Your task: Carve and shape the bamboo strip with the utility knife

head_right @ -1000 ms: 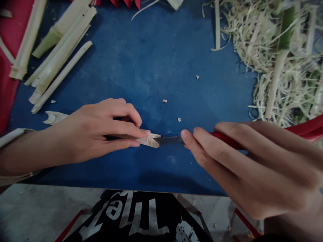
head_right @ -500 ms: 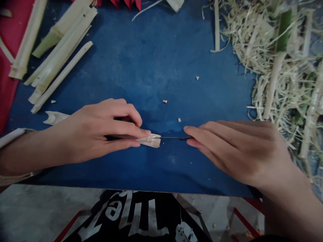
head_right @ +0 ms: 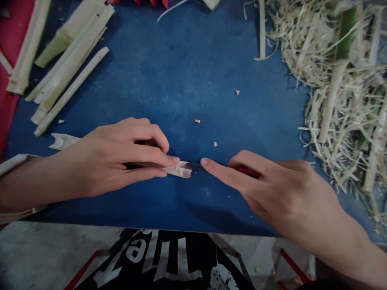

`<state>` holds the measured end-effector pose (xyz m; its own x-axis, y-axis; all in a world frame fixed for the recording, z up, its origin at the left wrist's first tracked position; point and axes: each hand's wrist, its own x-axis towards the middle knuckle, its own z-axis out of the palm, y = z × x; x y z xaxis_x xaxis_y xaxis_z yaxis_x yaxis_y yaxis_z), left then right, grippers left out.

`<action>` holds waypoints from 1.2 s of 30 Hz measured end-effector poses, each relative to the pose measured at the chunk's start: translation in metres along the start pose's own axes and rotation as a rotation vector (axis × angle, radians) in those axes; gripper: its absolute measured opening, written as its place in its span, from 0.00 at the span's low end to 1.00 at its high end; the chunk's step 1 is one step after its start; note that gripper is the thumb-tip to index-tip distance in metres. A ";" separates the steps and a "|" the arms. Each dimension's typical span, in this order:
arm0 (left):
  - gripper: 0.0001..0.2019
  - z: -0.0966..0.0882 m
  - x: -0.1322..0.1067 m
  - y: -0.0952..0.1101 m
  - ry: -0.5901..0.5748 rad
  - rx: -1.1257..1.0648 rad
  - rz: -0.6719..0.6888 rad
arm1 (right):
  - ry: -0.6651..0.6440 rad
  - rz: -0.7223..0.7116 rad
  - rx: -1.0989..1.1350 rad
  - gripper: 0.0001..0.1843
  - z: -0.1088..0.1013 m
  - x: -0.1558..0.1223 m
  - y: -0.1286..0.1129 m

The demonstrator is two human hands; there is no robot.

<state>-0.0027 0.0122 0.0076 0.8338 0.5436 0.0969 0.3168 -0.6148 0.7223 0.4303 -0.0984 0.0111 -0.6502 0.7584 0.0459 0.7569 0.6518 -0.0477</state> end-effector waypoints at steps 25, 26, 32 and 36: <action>0.11 0.002 0.002 0.001 0.010 -0.010 -0.003 | -0.031 -0.012 0.033 0.41 -0.005 0.008 -0.010; 0.11 0.002 0.001 0.001 0.010 -0.014 -0.012 | -0.025 -0.010 0.030 0.40 -0.003 0.003 -0.007; 0.11 0.000 0.000 0.002 0.005 -0.027 -0.045 | 0.011 -0.001 0.012 0.42 -0.010 0.018 -0.013; 0.11 0.000 0.000 0.002 0.028 -0.020 -0.065 | 0.071 -0.056 0.010 0.55 -0.018 0.050 -0.019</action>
<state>-0.0021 0.0107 0.0089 0.7986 0.5980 0.0677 0.3612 -0.5663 0.7409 0.3849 -0.0729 0.0327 -0.6849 0.7188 0.1196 0.7185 0.6935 -0.0531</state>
